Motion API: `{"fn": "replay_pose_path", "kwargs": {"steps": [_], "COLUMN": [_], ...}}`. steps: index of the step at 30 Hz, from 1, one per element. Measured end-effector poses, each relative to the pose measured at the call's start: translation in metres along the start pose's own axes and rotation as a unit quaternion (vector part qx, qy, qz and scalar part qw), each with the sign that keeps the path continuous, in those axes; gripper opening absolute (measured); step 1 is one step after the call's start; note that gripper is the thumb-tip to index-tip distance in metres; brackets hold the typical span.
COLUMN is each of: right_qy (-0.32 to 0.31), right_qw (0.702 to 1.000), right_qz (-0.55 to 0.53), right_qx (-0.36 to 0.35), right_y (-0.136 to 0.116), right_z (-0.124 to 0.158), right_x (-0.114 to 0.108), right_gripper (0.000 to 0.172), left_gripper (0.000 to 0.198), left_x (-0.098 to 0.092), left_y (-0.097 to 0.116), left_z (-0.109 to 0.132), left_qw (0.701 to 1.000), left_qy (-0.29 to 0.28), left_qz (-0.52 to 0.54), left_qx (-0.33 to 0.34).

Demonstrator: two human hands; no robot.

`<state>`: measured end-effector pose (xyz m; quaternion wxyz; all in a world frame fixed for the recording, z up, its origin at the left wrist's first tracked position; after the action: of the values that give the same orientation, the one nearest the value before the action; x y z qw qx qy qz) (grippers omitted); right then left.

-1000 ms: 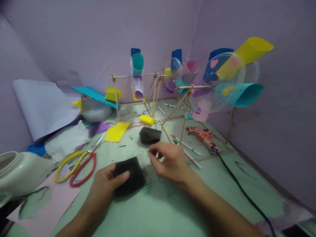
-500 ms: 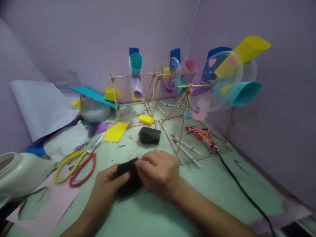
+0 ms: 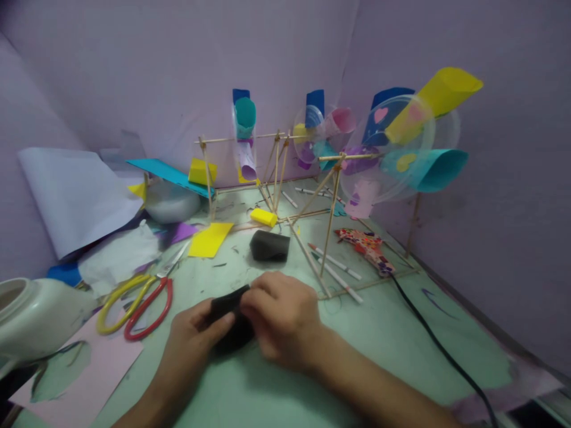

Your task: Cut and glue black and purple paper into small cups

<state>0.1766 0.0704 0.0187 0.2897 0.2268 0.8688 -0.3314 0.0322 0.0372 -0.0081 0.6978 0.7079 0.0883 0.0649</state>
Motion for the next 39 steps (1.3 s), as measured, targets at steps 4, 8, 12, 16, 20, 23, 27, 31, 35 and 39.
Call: {"fn": "replay_pose_path", "kwargs": {"steps": [4, 8, 12, 16, 20, 23, 27, 31, 35, 39], "right_qy": [-0.087, -0.130, -0.143, -0.182, -0.188, -0.187, -0.191, -0.194, -0.192, -0.195], "right_qw": [0.990, 0.977, 0.953, 0.908, 0.893, 0.887, 0.881, 0.891, 0.897, 0.889], "right_qz": [-0.075, -0.122, -0.194, -0.238, -0.263, -0.280, -0.286, -0.279, -0.264, -0.255], "right_qx": [0.084, 0.117, 0.184, 0.293, 0.313, 0.317, 0.326, 0.299, 0.298, 0.325], "right_y": [0.008, 0.013, 0.015, 0.016, 0.016, 0.018, 0.023, 0.024, 0.024, 0.025], "right_z": [-0.004, -0.007, -0.010, -0.011, -0.012, -0.013, -0.011, -0.011, -0.011, -0.011], "right_x": [0.002, -0.001, -0.005, 0.000, 0.001, 0.001, 0.002, 0.002, 0.002, 0.003], "right_gripper": [0.010, 0.009, 0.006, 0.003, 0.003, 0.005, 0.008, 0.010, 0.012, 0.007], "left_gripper": [0.016, 0.017, 0.018, 0.018, 0.018, 0.019, 0.019, 0.018, 0.019, 0.020], "left_x": [-0.001, 0.000, 0.000, 0.001, 0.000, -0.001, 0.000, 0.000, 0.000, 0.000], "left_y": [-0.003, -0.005, -0.005, -0.004, -0.003, -0.005, -0.005, -0.004, -0.004, -0.005], "left_z": [0.000, 0.000, 0.000, -0.001, -0.001, -0.001, 0.000, 0.000, 0.001, 0.000], "left_qw": [1.000, 1.000, 1.000, 1.000, 1.000, 1.000, 1.000, 1.000, 1.000, 1.000], "left_qy": [0.002, 0.001, -0.002, -0.006, -0.006, -0.002, -0.002, -0.008, -0.010, -0.012], "left_qz": [0.009, 0.012, 0.011, 0.010, -0.002, -0.005, 0.006, 0.010, 0.009, 0.007], "left_qx": [-0.008, -0.013, -0.010, -0.014, -0.008, -0.008, -0.009, -0.018, -0.016, -0.010]}}
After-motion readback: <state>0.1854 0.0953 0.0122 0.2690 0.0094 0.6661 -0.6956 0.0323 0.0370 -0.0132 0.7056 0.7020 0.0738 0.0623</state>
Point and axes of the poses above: each hand's wrist, its own z-axis away from the middle knuckle, its own x-axis out of the palm, y = z × x, the point moved 3 cm from there along -z, towards the middle knuckle, and after that the axes turned 15 degrees about x, right-handed, at the moved point
